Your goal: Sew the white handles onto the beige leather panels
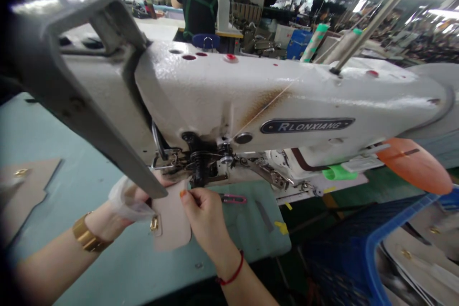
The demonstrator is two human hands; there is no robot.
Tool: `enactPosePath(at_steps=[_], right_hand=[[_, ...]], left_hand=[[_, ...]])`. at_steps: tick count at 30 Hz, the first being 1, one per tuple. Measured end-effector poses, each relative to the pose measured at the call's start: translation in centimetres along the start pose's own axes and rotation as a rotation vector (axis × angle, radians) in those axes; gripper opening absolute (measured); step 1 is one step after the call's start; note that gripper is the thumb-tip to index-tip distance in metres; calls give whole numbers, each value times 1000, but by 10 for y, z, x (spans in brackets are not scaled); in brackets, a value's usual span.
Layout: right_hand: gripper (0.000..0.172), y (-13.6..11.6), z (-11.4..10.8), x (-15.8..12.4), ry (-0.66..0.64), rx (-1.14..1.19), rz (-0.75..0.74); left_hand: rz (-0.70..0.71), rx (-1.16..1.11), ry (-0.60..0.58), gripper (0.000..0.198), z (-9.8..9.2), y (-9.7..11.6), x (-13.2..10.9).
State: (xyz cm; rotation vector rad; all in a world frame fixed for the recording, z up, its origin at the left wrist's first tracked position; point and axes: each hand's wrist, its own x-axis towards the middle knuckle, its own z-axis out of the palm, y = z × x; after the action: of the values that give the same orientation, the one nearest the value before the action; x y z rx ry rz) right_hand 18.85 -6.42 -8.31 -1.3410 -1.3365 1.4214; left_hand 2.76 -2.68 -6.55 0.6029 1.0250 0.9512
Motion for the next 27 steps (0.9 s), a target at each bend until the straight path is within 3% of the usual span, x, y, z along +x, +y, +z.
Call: enactPosePath(at_steps=[5, 9, 27], right_hand=[[38, 3, -1, 1, -19, -1, 30], [38, 5, 0, 2, -10, 9, 34], [43, -4, 1, 8, 43, -76, -40]], left_hand=[[-48, -1, 22, 36, -2, -4, 4], [-50, -2, 60, 39, 3, -1, 2], [54, -1, 75, 28, 16, 17, 1]])
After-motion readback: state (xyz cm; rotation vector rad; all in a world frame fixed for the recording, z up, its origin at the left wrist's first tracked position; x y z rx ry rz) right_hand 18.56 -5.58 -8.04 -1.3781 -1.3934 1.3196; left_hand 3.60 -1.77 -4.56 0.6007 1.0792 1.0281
